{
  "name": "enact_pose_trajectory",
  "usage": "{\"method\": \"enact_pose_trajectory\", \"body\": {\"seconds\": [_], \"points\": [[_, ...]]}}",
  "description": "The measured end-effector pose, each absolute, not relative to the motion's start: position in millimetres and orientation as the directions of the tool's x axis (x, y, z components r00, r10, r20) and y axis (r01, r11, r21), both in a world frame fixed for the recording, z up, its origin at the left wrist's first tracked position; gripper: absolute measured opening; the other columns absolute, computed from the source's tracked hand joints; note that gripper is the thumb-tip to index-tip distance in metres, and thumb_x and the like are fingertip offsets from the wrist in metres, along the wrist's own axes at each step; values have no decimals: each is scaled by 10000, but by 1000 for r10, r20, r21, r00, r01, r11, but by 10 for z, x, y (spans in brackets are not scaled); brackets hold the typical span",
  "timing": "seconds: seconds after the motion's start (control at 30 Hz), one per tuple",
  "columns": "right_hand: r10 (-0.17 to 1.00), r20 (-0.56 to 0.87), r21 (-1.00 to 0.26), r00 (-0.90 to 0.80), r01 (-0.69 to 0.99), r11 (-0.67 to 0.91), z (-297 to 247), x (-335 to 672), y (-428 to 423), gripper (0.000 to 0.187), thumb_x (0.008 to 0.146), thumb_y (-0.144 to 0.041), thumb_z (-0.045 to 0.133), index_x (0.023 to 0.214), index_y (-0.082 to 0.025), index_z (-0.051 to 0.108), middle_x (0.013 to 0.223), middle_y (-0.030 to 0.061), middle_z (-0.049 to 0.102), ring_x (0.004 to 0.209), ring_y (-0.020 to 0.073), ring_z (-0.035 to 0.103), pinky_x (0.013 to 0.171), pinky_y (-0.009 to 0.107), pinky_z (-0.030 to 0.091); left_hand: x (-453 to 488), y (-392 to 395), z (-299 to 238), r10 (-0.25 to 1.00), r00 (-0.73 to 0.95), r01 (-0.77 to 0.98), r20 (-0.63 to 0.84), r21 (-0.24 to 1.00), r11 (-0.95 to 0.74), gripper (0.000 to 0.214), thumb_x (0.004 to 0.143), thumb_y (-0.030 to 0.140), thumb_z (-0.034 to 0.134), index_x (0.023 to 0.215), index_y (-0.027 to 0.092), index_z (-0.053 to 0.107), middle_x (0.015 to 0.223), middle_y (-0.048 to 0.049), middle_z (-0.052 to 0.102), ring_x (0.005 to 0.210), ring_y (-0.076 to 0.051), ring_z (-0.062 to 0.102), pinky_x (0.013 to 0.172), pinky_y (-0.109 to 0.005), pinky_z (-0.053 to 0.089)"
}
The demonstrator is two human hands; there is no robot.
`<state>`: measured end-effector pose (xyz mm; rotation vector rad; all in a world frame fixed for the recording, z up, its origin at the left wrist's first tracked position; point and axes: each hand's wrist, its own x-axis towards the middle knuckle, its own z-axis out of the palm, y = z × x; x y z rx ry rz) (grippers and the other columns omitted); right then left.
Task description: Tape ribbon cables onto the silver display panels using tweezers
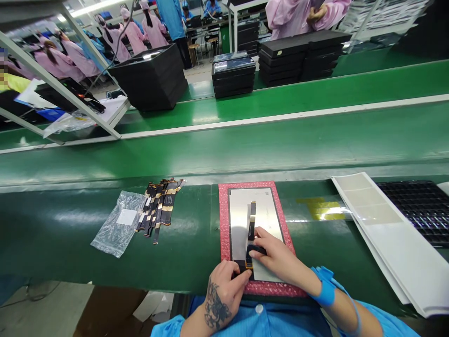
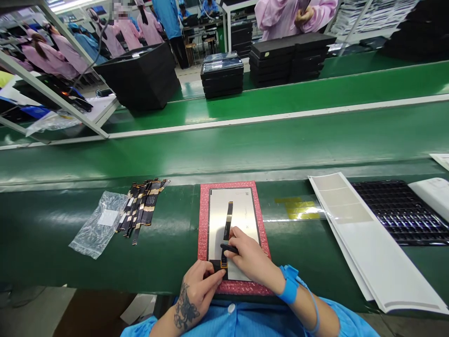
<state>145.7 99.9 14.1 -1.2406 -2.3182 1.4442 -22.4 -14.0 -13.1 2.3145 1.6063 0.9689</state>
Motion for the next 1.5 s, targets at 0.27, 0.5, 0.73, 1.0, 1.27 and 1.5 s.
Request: {"method": "enact_pose_trajectory", "body": {"seconds": [0.27, 0.5, 0.73, 1.0, 1.27, 1.5], "points": [[721, -221, -819, -657, 527, 229, 85, 1484, 963, 111, 810, -162, 531, 731, -184, 607, 982, 58, 548, 893, 194, 557, 796, 318, 478, -228, -120, -118, 887, 208, 761, 414, 502, -412, 240, 907, 148, 442, 958, 186, 674, 727, -34, 557, 649, -130, 490, 564, -222, 389], [714, -236, -802, -659, 548, 240, 85, 1481, 964, 110, 813, -149, 541, 731, -179, 607, 981, 61, 544, 887, 195, 565, 788, 318, 478, -227, -115, -96, 888, 207, 767, 410, 496, -407, 238, 908, 153, 446, 938, 184, 680, 719, -33, 554, 648, -127, 493, 565, -217, 389], [701, -233, -802, -674, 541, 253, 113, 1472, 976, 108, 812, -140, 557, 739, -181, 625, 972, 56, 548, 869, 187, 566, 757, 303, 471, -235, -145, -117, 868, 281, 853, 409, 309, -421, 293, 914, 163, 421, 1068, 197, 667, 763, -41, 553, 670, -133, 498, 578, -233, 399], [703, -282, -773, -653, 589, 236, 195, 1436, 975, 145, 786, -94, 561, 670, -183, 552, 941, 53, 540, 860, 191, 568, 739, 312, 464, -222, -172, -106, 870, 276, 885, 410, 246, -396, 319, 924, 194, 409, 1128, 208, 654, 842, -60, 560, 753, -160, 506, 643, -277, 396], [869, -139, -848, -474, 511, 143, 257, 1566, 1003, 131, 815, -317, 586, 801, -187, 586, 1080, 88, 543, 907, 203, 580, 807, 338, 466, -224, -106, -22, 937, 187, 820, 295, 479, -314, 315, 901, 186, 435, 1102, 241, 671, 842, -51, 514, 769, -171, 485, 652, -291, 394], [985, -114, -915, 126, 373, -154, 361, 2332, 1223, 575, 813, -717, 428, 755, -202, 678, 846, 79, 650, 853, 232, 586, 741, 332, 473, -253, -66, -37, 875, 238, 824, 422, 389, -412, 319, 881, 168, 455, 1096, 252, 676, 859, -53, 559, 809, -173, 512, 726, -310, 445]]}}
